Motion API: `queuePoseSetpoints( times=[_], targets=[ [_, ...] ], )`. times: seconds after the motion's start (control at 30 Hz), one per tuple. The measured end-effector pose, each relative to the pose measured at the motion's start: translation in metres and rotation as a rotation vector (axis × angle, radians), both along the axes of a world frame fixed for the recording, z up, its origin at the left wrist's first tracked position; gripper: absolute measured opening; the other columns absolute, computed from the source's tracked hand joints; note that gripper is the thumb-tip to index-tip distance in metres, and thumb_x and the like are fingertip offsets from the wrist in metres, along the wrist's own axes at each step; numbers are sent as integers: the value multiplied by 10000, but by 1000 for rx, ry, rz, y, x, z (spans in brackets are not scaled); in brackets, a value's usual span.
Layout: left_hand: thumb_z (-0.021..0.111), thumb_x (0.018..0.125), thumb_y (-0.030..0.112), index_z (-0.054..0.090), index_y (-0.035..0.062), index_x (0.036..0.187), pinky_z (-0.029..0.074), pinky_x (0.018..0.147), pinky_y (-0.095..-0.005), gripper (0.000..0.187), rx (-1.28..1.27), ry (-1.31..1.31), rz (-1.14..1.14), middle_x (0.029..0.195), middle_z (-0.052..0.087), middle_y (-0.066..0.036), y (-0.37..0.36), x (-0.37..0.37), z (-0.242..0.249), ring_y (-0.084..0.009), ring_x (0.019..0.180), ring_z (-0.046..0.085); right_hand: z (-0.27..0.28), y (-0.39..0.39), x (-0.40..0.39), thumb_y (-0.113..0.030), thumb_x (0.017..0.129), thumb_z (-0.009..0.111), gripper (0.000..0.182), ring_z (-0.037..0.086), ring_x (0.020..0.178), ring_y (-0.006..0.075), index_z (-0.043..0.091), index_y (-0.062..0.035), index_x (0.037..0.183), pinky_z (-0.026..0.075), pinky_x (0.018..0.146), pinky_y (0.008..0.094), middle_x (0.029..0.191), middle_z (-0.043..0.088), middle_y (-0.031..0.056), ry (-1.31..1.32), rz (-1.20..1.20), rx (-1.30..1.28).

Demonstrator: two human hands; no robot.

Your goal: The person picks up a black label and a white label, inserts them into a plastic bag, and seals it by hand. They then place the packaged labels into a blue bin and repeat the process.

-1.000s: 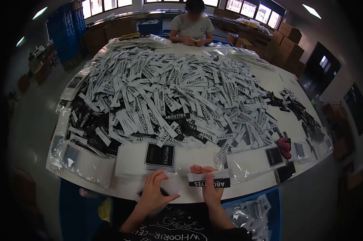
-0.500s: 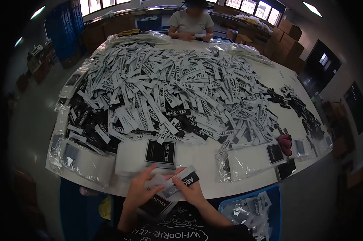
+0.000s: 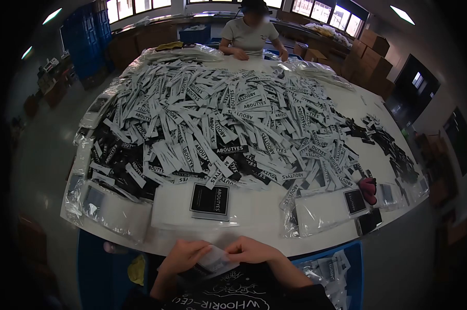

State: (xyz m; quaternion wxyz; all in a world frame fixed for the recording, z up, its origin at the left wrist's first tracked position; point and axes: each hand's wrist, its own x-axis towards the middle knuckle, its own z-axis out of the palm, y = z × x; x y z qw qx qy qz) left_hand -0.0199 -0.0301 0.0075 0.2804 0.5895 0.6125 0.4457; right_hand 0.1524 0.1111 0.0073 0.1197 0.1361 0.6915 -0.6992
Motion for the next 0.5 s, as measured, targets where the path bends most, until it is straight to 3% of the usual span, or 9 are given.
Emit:
queuePoseSetpoints(
  times=[0.13,0.23,0.3,0.33,0.4,0.43,0.5],
  targets=[
    [645,790,208,635,38,880,459,530,-304,193,-53,78,-110,682,610,-142,3,9,10,-284,574,592,-19,-5,-9,-195,845,573,220,398,533,27,639,15,833,331,480,220,588,515,-32,50,78,131],
    [702,737,225,634,19,883,473,573,-285,262,-78,8,-37,729,639,-130,4,-12,18,-240,616,624,-9,-1,-6,-211,864,556,253,401,533,32,633,20,797,337,489,218,578,513,-31,27,-44,127],
    [720,717,217,635,12,896,475,590,-277,285,-168,-106,-47,745,648,-122,1,-19,11,-203,639,627,-14,0,-2,-213,868,560,250,464,595,47,636,25,860,379,534,215,661,569,-3,132,-322,-106],
    [738,697,209,636,5,910,477,608,-268,312,-258,-218,-65,761,657,-115,1,-21,8,-167,662,631,-14,-3,-3,-213,868,560,250,464,595,47,636,25,860,379,534,215,661,569,-3,135,-321,-102],
    [729,708,187,635,3,925,474,606,-262,299,-178,-244,46,765,658,-115,1,-18,10,-151,661,622,-8,-15,-8,-189,866,573,238,521,704,65,625,27,952,418,610,213,794,615,34,452,-595,-189],
    [721,718,164,635,1,940,470,604,-256,288,-101,-275,160,770,659,-115,1,-16,10,-136,659,614,-6,-20,-10,-189,866,573,238,521,704,65,625,27,952,418,610,213,794,615,34,454,-595,-188],
    [708,734,156,633,-1,949,468,602,-255,277,-161,-348,89,765,657,-116,-2,-13,9,-132,650,606,-3,-28,-13,-138,857,581,239,537,787,69,603,16,1038,429,665,212,900,623,54,330,-501,82]
  ],
)
